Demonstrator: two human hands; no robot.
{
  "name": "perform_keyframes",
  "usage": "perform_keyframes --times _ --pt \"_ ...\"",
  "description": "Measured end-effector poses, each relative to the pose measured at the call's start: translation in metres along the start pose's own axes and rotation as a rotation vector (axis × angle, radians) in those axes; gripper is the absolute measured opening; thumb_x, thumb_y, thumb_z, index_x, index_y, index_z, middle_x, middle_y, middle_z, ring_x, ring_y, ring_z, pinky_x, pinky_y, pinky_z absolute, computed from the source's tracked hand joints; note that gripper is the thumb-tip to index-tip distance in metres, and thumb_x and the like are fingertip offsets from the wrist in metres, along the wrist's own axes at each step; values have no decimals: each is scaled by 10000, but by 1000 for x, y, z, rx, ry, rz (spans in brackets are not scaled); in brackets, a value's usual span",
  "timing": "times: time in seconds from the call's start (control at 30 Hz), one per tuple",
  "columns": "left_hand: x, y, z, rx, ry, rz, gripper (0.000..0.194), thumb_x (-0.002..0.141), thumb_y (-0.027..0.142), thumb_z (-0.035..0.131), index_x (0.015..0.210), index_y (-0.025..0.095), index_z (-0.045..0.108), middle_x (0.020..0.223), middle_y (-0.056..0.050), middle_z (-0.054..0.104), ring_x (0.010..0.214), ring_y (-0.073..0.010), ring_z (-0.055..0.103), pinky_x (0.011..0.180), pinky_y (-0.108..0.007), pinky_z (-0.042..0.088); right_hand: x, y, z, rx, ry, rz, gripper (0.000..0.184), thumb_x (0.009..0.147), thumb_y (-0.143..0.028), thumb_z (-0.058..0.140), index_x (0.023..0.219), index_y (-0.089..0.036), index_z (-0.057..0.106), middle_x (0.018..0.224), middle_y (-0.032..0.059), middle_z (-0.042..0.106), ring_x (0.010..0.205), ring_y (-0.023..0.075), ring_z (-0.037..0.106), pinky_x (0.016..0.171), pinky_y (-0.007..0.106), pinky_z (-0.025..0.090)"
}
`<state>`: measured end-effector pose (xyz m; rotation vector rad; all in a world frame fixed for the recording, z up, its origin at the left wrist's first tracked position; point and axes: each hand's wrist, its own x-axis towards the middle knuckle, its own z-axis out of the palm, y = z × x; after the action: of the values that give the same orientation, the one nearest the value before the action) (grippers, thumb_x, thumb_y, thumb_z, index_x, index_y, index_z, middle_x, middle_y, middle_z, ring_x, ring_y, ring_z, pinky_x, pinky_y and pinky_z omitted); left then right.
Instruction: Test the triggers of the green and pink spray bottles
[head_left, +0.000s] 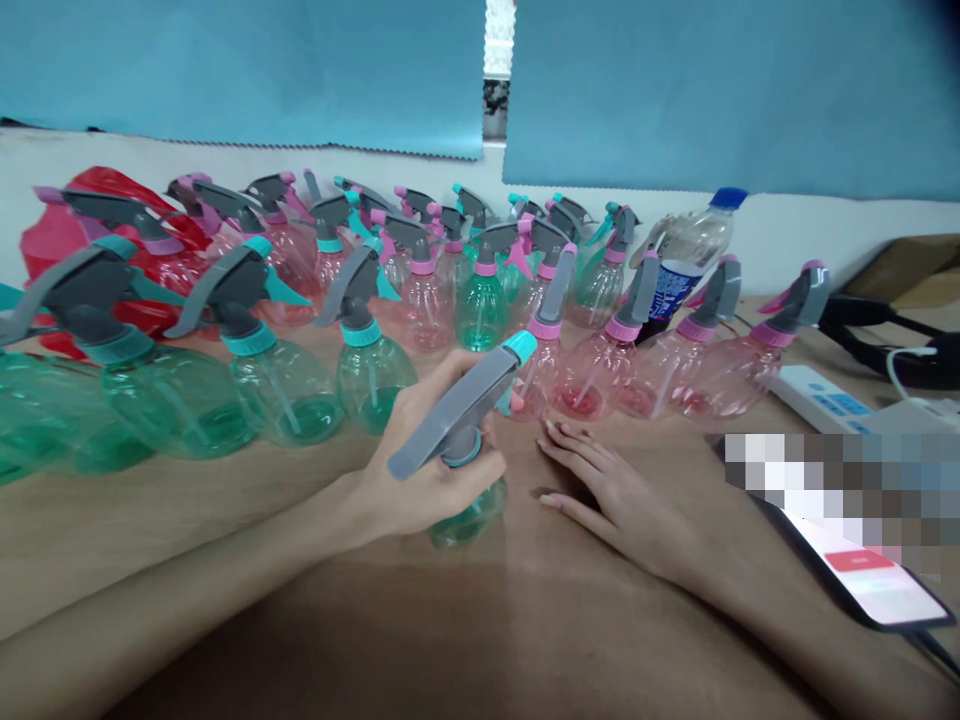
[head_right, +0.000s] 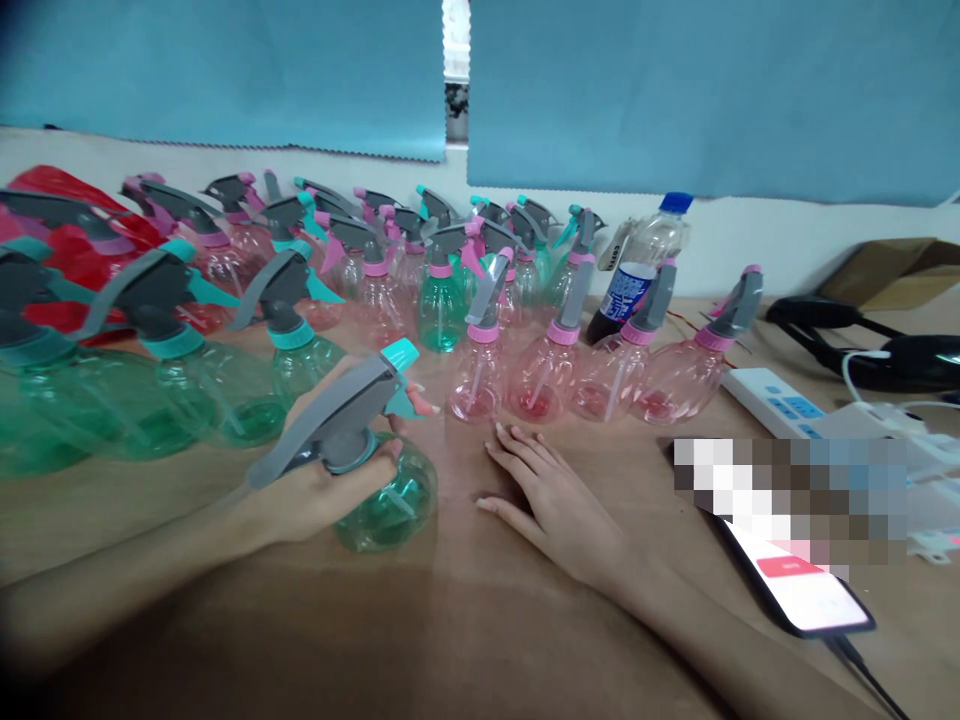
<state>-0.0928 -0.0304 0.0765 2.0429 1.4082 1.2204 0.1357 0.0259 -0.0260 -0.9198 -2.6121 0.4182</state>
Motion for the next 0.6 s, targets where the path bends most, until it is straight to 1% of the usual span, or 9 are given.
perform_keyframes --times 0.1,0.17,0.3,0.37,0.47,0.6 --pt "0 0 0 2 -14 -8 356 633 95 495 932 272 418 598 80 457 534 -148 498 533 -296 419 -1 1 0 -12 -13 3 590 918 -516 476 1411 -196 426 1485 114 408 1389 279 327 1123 539 296" --pt "0 1 -1 -9 -31 -13 336 632 99 493 907 273 406 594 82 441 513 -142 481 521 -295 411 -1 1 1 -16 -14 2 593 918 -518 476 1412 -194 424 1489 114 403 1392 278 322 1125 535 295" --pt "-1 3 -1 -21 -36 -14 326 640 70 486 884 270 403 743 62 509 508 -113 493 554 -291 448 -1 1 1 -11 -3 -2 592 917 -509 483 1413 -192 423 1484 119 410 1389 280 327 1125 537 293" --pt "0 2 -1 -10 -27 -1 318 648 69 492 882 267 409 763 55 519 534 -119 509 574 -293 463 -1 1 1 -16 -8 -1 595 918 -512 478 1410 -181 427 1485 125 407 1389 278 327 1127 533 290" --pt "1 -3 -1 -2 -33 26 331 659 95 514 930 267 432 732 53 532 565 -139 524 585 -298 480 0 0 0 -17 -10 0 590 918 -516 473 1405 -184 434 1482 125 411 1388 280 329 1124 540 290" --pt "2 -7 1 9 -56 40 436 664 87 522 1059 266 466 888 24 611 613 -136 552 583 -279 491 0 -1 0 -15 -9 2 593 918 -518 474 1408 -188 431 1477 126 418 1385 284 334 1121 546 292"
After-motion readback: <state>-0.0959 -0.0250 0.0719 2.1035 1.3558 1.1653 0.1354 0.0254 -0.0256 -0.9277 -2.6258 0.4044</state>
